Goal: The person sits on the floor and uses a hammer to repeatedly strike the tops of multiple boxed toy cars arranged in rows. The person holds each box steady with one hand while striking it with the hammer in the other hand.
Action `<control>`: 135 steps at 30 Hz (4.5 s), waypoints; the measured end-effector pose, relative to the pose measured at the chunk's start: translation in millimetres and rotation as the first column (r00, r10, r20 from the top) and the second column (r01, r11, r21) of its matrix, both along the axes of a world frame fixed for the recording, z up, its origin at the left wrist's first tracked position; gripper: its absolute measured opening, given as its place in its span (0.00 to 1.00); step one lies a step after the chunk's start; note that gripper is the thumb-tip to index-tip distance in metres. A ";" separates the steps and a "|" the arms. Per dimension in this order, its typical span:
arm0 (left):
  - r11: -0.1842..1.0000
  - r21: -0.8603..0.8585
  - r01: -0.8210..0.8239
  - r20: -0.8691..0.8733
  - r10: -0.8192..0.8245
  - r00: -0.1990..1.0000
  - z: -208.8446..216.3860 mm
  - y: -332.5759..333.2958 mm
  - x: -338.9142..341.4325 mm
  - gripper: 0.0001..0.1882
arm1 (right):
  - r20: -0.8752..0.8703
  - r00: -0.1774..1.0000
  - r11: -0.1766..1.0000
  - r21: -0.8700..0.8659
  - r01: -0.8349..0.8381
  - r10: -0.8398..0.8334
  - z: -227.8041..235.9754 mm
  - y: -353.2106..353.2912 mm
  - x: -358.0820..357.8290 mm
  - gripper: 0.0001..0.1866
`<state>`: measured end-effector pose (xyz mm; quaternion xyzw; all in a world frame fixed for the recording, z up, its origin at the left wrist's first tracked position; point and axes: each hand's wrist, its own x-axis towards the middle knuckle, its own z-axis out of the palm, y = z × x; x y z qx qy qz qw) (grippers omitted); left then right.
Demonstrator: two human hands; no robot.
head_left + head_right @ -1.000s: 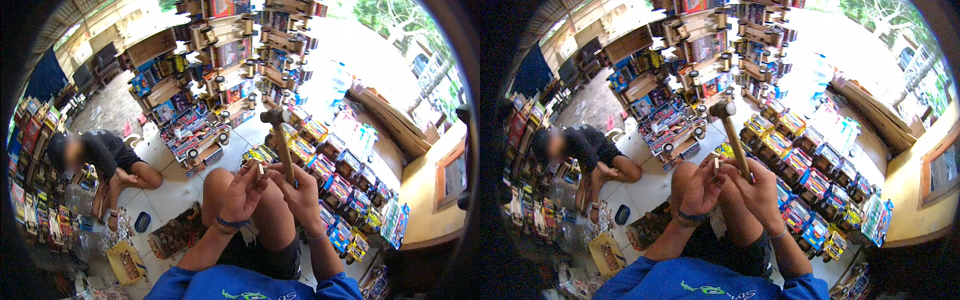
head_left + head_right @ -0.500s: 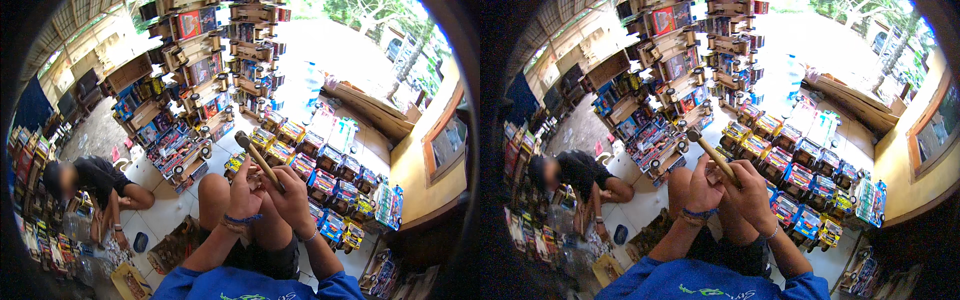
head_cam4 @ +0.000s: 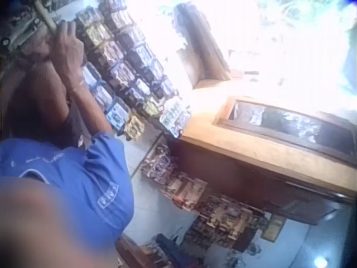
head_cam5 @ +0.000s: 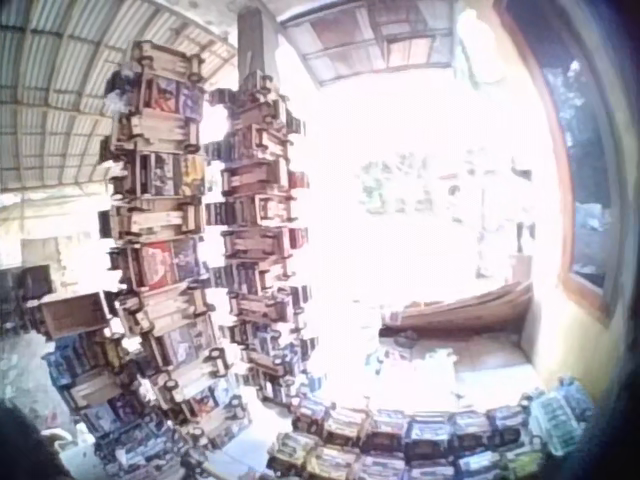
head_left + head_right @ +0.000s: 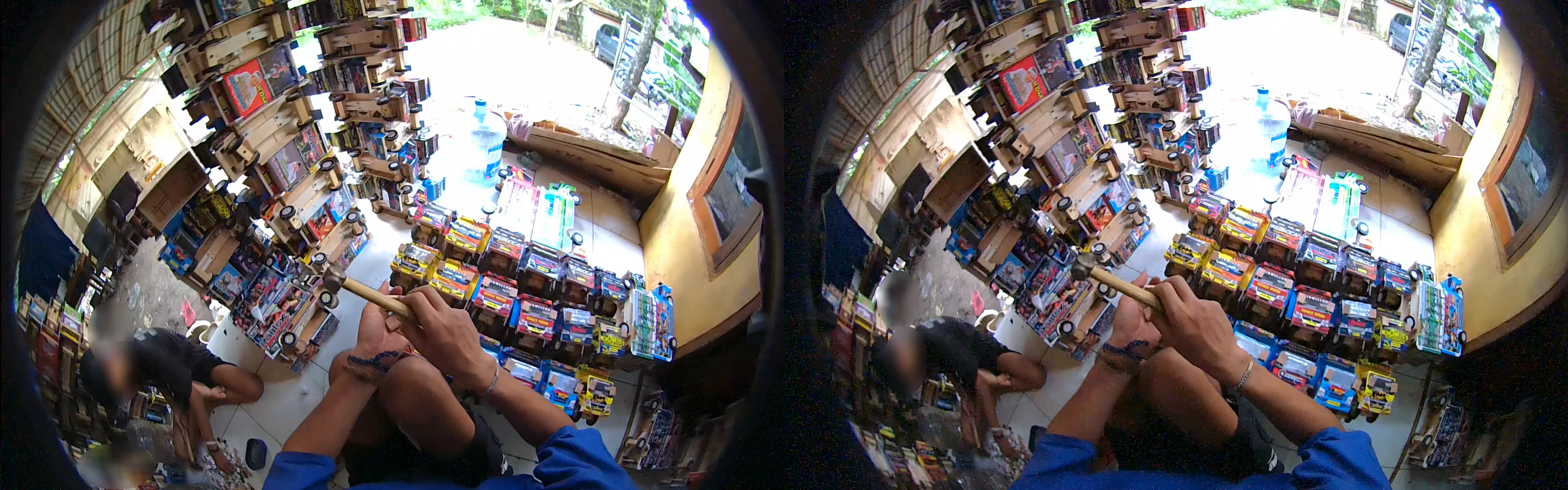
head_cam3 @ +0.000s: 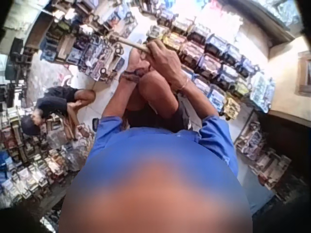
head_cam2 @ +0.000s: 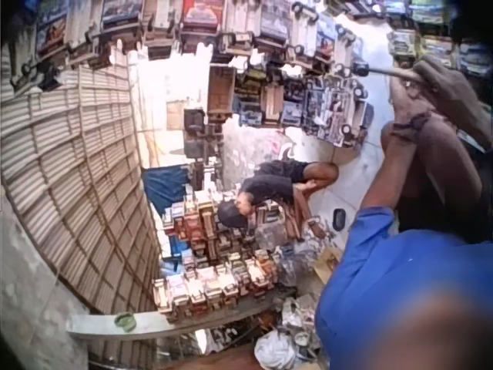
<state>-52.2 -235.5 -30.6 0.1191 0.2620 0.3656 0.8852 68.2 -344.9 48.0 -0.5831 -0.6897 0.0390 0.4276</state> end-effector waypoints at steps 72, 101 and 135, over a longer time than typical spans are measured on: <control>0.566 0.536 0.627 -0.768 0.019 0.640 -190.4 407.4 202.8 0.19 | 0.402 0.875 0.876 -0.274 0.396 -0.270 -203.0 221.8 219.8 0.31; 0.574 0.541 0.614 -0.775 0.058 0.629 -179.2 393.2 200.4 0.19 | 0.667 0.716 0.870 -0.211 0.446 -0.205 -202.9 240.9 224.2 0.36; 0.595 0.552 0.584 -0.764 0.080 0.640 -215.3 406.9 208.0 0.18 | 0.482 0.855 0.923 -0.206 0.325 -0.193 -197.5 245.1 220.7 0.32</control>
